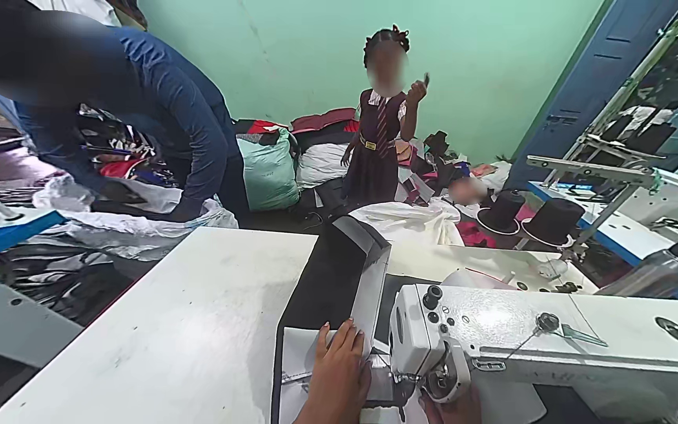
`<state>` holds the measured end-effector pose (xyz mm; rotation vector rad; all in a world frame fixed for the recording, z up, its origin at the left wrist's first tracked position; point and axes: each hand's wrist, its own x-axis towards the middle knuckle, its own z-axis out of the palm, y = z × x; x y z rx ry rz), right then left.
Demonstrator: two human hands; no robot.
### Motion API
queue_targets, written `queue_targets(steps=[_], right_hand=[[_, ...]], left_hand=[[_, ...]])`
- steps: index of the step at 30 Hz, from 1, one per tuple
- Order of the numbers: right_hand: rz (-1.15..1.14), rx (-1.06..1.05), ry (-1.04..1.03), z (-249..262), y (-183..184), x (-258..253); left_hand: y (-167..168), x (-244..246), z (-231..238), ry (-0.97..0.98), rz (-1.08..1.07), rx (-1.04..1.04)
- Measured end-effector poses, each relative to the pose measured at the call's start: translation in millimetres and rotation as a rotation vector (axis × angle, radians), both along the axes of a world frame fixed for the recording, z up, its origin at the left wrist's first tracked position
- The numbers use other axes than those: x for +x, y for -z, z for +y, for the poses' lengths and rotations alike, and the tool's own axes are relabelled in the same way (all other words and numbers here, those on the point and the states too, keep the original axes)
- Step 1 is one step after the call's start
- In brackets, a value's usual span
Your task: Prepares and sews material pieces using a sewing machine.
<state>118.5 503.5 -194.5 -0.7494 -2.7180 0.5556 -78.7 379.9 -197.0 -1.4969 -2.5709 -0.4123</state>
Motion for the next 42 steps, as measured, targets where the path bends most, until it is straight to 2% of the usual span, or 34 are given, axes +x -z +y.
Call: queue_targets(steps=[2,4,6,11,13,19,22,24,42], right_hand=[[0.038,0.016,0.006,0,3,0],[-0.067,0.001,0.004,3,6,-1],[-0.064,0.012,0.002,5,14,1],[-0.077,-0.014,0.013,9,15,-3],[-0.093,-0.025,0.006,7,8,-2],[-0.052,0.031,0.011,12,26,-2],[-0.060,-0.001,0.016,6,12,-4],[0.016,-0.005,0.020,3,7,-2],[0.061,0.002,0.050,1,10,-1]], left_hand=[[-2,0,0,-0.002,-0.040,-0.042],[-5,-1,1,0.000,-0.071,-0.067],[-6,0,0,0.000,-0.121,-0.113],[-4,-2,1,0.015,-0.122,-0.052],[-4,-1,1,0.018,-0.120,-0.070],[-9,-4,3,0.022,-0.182,-0.155],[-11,-5,2,0.022,-0.193,-0.162],[-12,-4,2,0.027,-0.196,-0.154],[-15,-5,1,0.038,-0.222,-0.171]])
